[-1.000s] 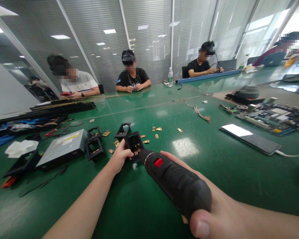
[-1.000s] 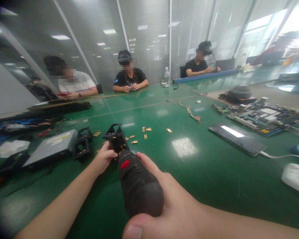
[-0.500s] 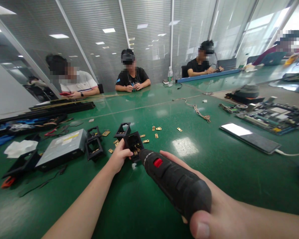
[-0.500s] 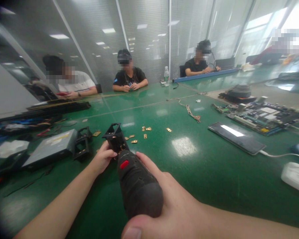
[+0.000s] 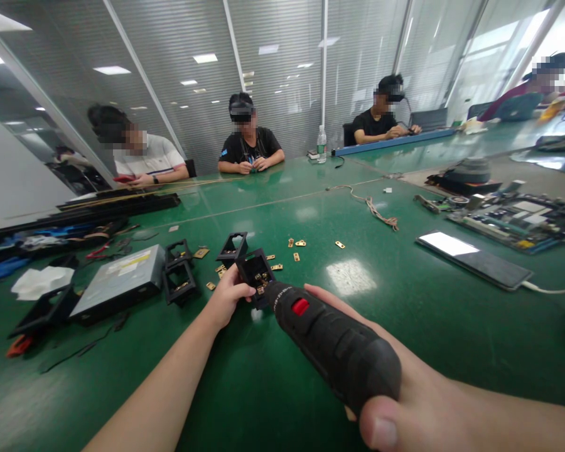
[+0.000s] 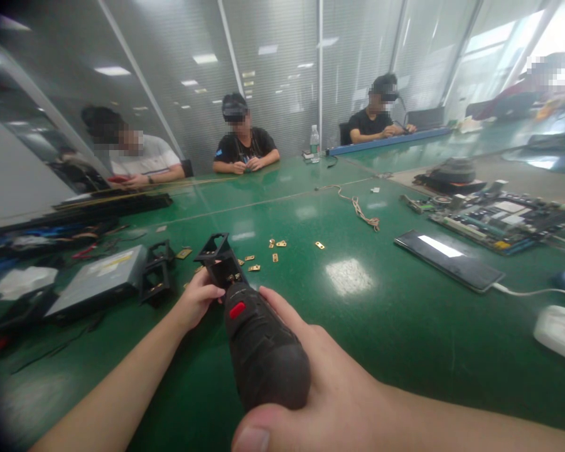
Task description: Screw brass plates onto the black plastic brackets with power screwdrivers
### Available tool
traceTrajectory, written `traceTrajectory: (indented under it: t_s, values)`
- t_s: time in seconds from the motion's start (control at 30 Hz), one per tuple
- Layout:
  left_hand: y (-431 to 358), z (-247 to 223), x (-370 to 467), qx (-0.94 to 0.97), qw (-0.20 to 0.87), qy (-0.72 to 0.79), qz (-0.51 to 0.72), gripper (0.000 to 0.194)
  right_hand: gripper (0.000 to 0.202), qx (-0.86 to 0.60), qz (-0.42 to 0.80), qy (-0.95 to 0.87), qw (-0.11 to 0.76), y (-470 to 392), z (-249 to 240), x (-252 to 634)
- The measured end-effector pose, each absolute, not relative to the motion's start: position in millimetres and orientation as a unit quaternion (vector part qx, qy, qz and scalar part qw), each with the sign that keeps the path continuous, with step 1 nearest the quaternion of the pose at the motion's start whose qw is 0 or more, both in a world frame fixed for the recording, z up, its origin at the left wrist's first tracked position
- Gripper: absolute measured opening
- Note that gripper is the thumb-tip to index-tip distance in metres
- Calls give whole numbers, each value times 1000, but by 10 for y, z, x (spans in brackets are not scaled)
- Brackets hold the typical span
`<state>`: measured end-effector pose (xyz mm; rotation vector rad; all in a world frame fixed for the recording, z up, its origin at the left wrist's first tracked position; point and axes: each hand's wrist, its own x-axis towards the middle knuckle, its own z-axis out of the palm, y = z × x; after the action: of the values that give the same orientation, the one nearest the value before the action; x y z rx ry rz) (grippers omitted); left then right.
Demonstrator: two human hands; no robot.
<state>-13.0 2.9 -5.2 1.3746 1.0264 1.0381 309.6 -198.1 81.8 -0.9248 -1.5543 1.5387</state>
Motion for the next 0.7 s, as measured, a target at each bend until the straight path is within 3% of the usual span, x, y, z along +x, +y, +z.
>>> traceTrajectory:
  t_s: [0.3, 0.57, 0.7]
  values:
    - [68, -112, -138, 585, 529, 433, 436, 66, 153, -345, 606, -598, 395, -1997, 765, 3119]
    - [103, -172, -94, 583, 520, 437, 447, 67, 169, -358, 599, -617, 364, -1967, 784, 3150]
    - [50, -88, -72, 586, 521, 437, 441, 67, 166, -354, 600, -616, 367, -1991, 790, 3155]
